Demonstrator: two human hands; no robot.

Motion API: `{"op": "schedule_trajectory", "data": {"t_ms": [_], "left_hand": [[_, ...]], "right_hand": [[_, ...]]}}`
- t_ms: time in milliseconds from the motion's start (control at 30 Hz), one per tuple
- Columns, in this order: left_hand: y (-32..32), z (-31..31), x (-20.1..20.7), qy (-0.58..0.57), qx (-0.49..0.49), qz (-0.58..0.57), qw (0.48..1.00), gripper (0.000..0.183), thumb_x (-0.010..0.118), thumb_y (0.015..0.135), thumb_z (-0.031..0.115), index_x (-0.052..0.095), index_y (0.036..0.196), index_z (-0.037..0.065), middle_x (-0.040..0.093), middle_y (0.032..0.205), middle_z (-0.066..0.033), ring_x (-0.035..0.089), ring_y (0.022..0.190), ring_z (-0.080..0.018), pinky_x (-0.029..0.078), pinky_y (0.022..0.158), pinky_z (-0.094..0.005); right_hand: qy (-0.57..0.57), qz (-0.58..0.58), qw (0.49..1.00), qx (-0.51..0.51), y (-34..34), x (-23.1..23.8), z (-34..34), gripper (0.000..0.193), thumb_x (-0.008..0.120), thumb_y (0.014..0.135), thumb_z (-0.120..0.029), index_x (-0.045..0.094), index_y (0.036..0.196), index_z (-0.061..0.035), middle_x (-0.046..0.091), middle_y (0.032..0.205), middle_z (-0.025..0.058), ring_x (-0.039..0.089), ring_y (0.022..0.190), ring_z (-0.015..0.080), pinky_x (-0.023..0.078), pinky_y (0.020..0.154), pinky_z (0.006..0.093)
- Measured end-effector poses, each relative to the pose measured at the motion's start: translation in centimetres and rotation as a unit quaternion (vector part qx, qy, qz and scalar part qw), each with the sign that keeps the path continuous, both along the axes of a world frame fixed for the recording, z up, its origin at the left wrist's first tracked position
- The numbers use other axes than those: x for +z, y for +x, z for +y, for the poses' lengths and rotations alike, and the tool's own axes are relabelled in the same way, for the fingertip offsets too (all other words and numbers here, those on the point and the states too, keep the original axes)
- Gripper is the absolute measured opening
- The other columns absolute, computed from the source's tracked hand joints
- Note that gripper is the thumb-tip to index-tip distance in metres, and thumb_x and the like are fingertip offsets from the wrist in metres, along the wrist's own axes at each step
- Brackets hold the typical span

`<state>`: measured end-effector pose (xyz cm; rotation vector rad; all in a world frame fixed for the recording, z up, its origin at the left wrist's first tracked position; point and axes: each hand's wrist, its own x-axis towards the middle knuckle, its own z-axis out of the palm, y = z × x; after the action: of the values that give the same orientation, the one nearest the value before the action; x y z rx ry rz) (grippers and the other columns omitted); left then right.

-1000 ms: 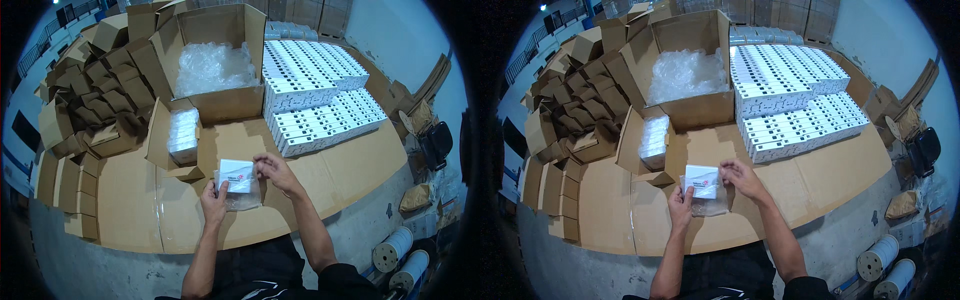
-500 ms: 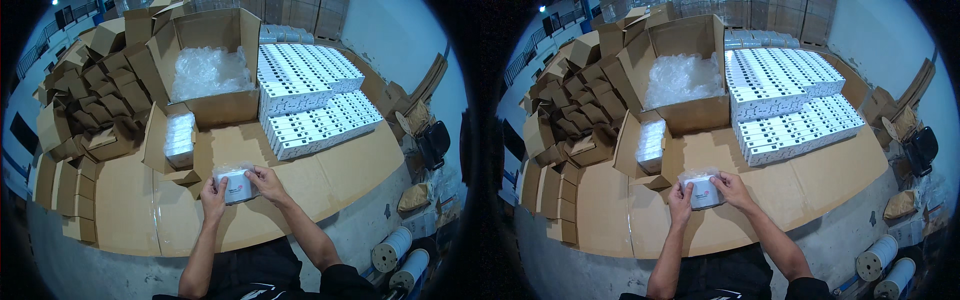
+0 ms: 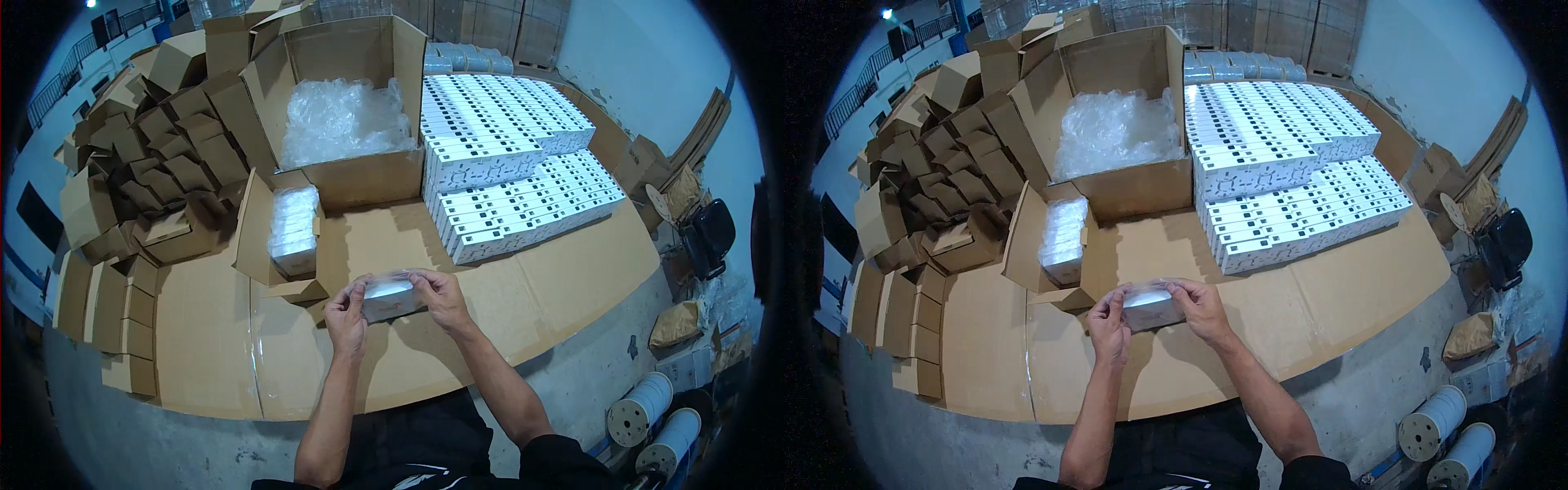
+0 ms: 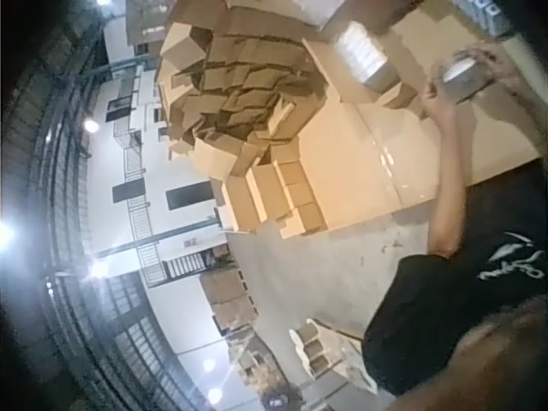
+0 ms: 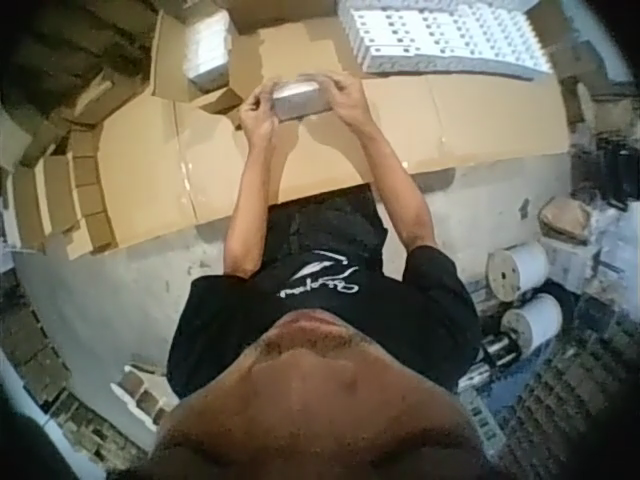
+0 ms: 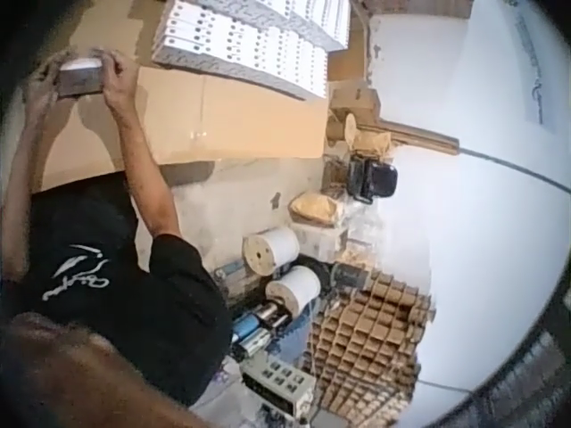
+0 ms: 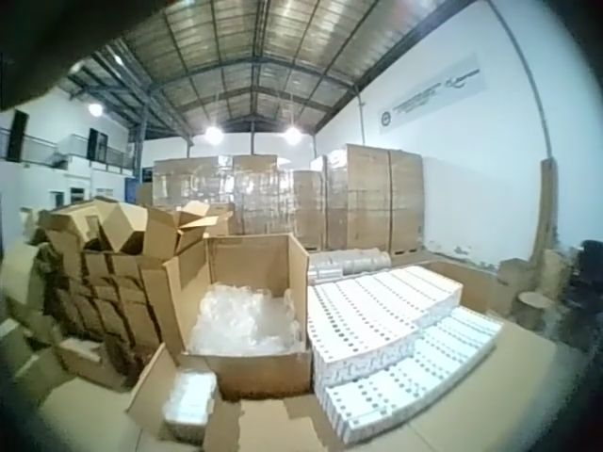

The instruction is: Package small white boxes into larger cardboard boxes.

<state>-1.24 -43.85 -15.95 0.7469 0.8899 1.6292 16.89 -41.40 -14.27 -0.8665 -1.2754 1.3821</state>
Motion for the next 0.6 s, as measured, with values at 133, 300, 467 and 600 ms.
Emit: {"op": "schedule_trajectory", "data": {"t_ms": [133, 300, 467, 600], "left_hand": [[0.0, 0.1, 0.7, -0.002, 0.0, -0.023, 1.0, 0.022, 0.069, 0.097, 0.013, 0.069, 0.11, -0.004, 0.07, 0.11, -0.0092, 0.062, 0.105, -0.0146, 0.049, 0.096, -0.0304], [-1.4, -0.5, 1.4, -0.055, -0.072, 0.157, 0.983, 0.015, 0.072, 0.09, -0.002, 0.072, 0.105, 0.001, 0.07, 0.108, -0.0078, 0.064, 0.097, -0.0127, 0.052, 0.084, -0.0236], [-3.4, -1.1, 2.1, -0.005, -0.132, 0.19, 0.973, 0.011, 0.073, 0.089, 0.001, 0.073, 0.1, -0.001, 0.07, 0.11, -0.0102, 0.066, 0.089, -0.0114, 0.055, 0.074, -0.0241], [-3.6, -1.5, 2.6, 0.023, -0.119, 0.233, 0.965, 0.006, 0.073, 0.089, 0.001, 0.072, 0.089, -0.005, 0.071, 0.105, -0.0115, 0.066, 0.091, -0.013, 0.057, 0.078, -0.0269]], "right_hand": [[-0.009, -0.003, 1.0, 0.003, -0.1, 1.1, -0.3, 0.029, 0.061, 0.102, -0.015, 0.068, 0.122, 0.0039, 0.072, 0.109, 0.0075, 0.065, 0.097, 0.0119, 0.053, 0.089, 0.0274], [-0.033, -0.058, 0.997, 0.032, 0.7, 1.3, -0.9, 0.029, 0.07, 0.094, -0.005, 0.068, 0.121, 0.0044, 0.069, 0.117, 0.0093, 0.065, 0.102, 0.0136, 0.054, 0.092, 0.0288], [0.045, -0.083, 0.993, 0.07, 1.9, 1.3, -0.8, 0.024, 0.07, 0.088, 0.001, 0.072, 0.112, 0.0018, 0.072, 0.114, 0.0114, 0.066, 0.105, 0.0175, 0.052, 0.096, 0.0318], [0.066, -0.116, 0.987, 0.085, 2.3, 2.6, -0.9, 0.016, 0.069, 0.083, 0.003, 0.074, 0.098, 0.0, 0.073, 0.109, 0.0119, 0.067, 0.106, 0.0204, 0.051, 0.097, 0.0341]]}}
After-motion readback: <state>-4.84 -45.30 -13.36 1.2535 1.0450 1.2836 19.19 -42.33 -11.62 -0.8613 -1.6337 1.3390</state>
